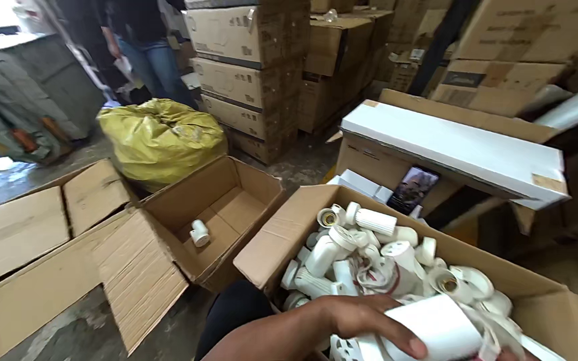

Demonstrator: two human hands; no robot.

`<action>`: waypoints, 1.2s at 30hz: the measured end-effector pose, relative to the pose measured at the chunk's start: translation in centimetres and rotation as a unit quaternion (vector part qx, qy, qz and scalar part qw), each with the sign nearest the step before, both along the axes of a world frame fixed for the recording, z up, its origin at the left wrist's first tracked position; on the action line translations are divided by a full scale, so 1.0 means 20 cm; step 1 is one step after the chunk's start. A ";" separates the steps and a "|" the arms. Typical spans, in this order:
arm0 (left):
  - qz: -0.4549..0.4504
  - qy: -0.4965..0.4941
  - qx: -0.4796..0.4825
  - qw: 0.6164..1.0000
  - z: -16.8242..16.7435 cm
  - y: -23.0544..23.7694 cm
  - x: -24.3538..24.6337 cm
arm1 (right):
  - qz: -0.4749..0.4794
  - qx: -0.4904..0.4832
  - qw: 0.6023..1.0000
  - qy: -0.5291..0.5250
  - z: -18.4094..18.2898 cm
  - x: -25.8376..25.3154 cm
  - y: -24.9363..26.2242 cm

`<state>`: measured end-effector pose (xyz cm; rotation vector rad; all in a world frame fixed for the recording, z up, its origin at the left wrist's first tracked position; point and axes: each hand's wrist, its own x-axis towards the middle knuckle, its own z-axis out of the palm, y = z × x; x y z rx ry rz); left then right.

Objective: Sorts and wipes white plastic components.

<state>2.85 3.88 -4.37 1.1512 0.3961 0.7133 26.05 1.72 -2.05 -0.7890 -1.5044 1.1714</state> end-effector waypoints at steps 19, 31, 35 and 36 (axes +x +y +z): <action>0.247 0.166 0.085 0.951 -0.13 -0.05 0.17 | -0.081 0.044 0.983 -0.160 -0.20 -0.18 -0.04; 0.326 0.200 0.039 0.923 -0.10 0.00 0.18 | -0.203 -0.238 0.921 0.231 -0.17 -0.12 0.11; 0.390 0.054 -0.149 0.907 -0.10 0.11 0.08 | -0.157 -0.192 0.968 0.044 -0.12 -0.08 0.04; 0.384 0.026 -0.171 0.907 -0.10 0.13 0.07 | -0.152 -0.171 0.973 0.036 -0.12 -0.08 0.03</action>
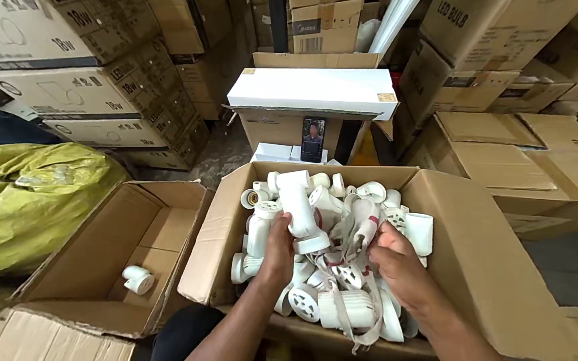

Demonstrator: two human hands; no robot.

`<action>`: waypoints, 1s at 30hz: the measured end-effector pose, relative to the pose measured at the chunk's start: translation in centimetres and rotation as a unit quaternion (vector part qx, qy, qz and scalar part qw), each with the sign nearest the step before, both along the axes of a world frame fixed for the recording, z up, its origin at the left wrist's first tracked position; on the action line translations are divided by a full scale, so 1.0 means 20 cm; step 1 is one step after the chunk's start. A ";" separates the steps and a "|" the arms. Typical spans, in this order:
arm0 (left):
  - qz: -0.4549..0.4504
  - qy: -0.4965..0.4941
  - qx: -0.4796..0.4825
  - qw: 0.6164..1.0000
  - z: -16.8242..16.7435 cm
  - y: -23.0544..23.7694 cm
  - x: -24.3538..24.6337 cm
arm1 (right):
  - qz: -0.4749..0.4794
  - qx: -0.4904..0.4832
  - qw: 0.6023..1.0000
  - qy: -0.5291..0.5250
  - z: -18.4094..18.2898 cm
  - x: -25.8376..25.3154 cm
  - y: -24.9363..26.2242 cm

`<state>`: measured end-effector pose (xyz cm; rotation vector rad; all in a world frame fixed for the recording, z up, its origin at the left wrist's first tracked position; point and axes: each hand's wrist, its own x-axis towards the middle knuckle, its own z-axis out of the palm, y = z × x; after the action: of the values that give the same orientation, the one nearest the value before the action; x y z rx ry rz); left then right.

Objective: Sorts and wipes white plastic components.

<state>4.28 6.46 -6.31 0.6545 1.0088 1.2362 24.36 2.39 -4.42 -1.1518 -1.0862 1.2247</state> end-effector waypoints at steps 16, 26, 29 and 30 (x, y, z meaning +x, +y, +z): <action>-0.083 0.165 0.196 0.963 -0.05 -0.13 0.13 | -0.044 0.052 0.983 -0.171 -0.05 -0.18 -0.05; -0.113 0.183 0.214 0.953 -0.06 -0.09 0.12 | -0.052 0.009 0.987 -0.154 -0.06 -0.13 0.00; -0.104 0.145 0.138 0.974 -0.06 -0.06 0.10 | -0.071 -0.009 0.997 -0.034 -0.04 -0.12 0.03; -0.100 0.132 0.114 0.980 -0.07 -0.04 0.09 | -0.078 -0.004 0.997 -0.014 -0.04 -0.12 0.03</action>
<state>6.01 5.60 -7.63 1.0962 0.9977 1.1133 22.05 2.89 -5.27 -1.2405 -0.9938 1.0954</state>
